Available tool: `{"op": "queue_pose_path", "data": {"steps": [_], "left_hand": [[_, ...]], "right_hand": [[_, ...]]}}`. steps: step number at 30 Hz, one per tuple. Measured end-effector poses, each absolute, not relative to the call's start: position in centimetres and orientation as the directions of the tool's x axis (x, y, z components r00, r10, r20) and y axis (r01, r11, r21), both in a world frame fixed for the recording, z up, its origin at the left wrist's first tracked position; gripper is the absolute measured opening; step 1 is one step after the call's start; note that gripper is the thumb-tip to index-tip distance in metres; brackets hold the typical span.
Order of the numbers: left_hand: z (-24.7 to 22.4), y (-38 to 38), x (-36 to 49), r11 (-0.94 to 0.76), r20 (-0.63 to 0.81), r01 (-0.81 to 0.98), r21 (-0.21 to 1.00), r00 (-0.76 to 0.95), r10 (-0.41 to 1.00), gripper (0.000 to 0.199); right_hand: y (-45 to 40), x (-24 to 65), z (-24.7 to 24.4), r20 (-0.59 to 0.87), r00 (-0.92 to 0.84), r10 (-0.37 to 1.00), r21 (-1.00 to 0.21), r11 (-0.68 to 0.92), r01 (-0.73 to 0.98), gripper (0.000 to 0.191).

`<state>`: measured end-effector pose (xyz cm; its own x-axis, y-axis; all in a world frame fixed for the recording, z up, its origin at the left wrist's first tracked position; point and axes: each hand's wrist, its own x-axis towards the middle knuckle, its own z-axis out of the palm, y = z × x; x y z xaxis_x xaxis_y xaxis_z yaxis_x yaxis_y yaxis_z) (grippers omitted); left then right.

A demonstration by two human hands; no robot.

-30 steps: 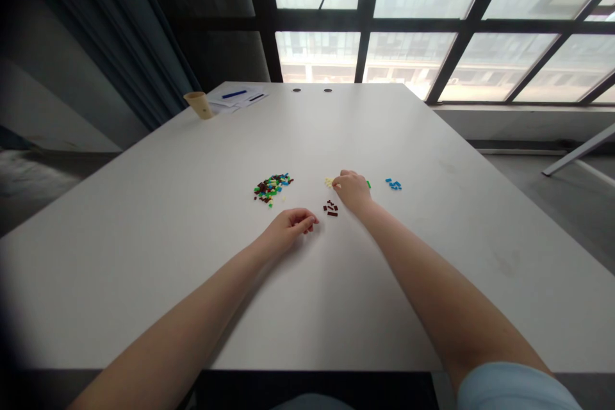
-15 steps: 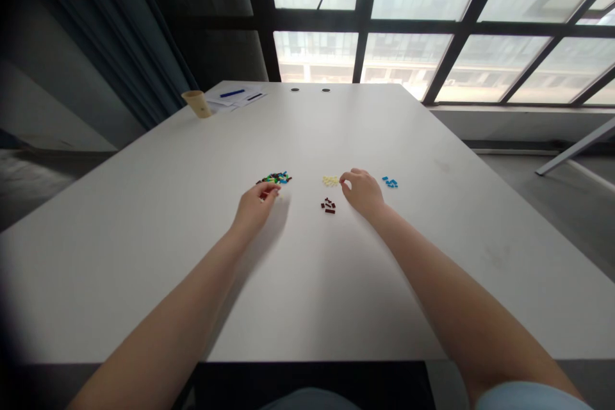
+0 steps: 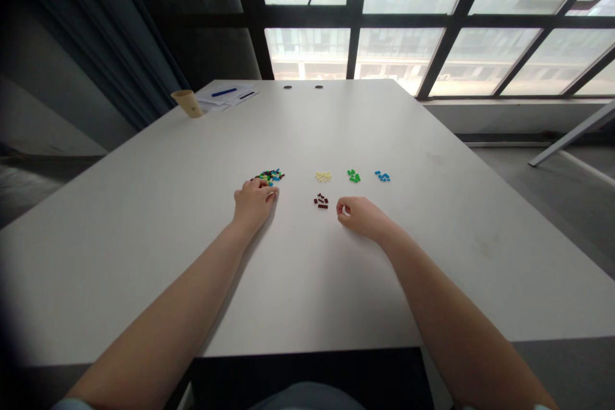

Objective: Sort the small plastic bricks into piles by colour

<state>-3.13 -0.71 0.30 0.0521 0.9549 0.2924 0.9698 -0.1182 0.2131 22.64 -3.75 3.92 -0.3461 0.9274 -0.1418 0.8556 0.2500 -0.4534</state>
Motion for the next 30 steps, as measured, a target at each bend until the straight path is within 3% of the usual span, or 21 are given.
{"op": "queue_pose_path", "data": {"steps": [3,7,10,14,19,22,27,30], "left_hand": [[0.1,-0.4,-2.9,-0.199,0.341,0.943,0.266,0.101,0.935,0.023],[0.1,-0.6,-2.2,-0.311,0.313,0.815,0.489,0.169,0.935,0.022],[0.7,-1.4,-1.3,-0.331,0.378,0.714,0.617,0.100,0.920,0.022],[2.1,-3.1,0.1,-0.439,0.515,0.594,0.675,0.047,0.856,0.019],[2.9,-5.2,1.6,-0.494,0.523,0.417,0.763,0.052,0.851,0.025],[2.8,-6.0,1.8,-0.541,0.559,0.416,0.731,0.092,0.824,0.026],[2.9,-6.1,1.3,-0.755,0.712,0.463,0.464,0.312,0.629,0.013],[3.1,-5.9,1.1,-0.827,0.759,0.421,0.374,0.374,0.533,0.015]], "right_hand": [[-3.8,22.5,3.9,-0.132,-0.357,0.925,-0.461,0.262,0.848,0.015],[-3.8,22.8,3.6,-0.109,-0.360,0.927,-0.462,0.273,0.844,0.015],[-3.7,23.1,3.4,-0.096,-0.363,0.927,-0.462,0.282,0.841,0.016],[-3.8,23.3,3.4,-0.074,-0.391,0.918,-0.454,0.318,0.833,0.014],[-4.1,23.4,3.6,-0.046,-0.396,0.917,-0.451,0.335,0.827,0.013],[-4.3,23.4,3.7,-0.027,-0.396,0.918,-0.459,0.340,0.820,0.013],[-4.3,23.4,3.7,-0.006,-0.408,0.913,-0.467,0.358,0.808,0.013],[-4.3,23.3,3.6,-0.004,-0.411,0.912,-0.469,0.361,0.806,0.012]]}}
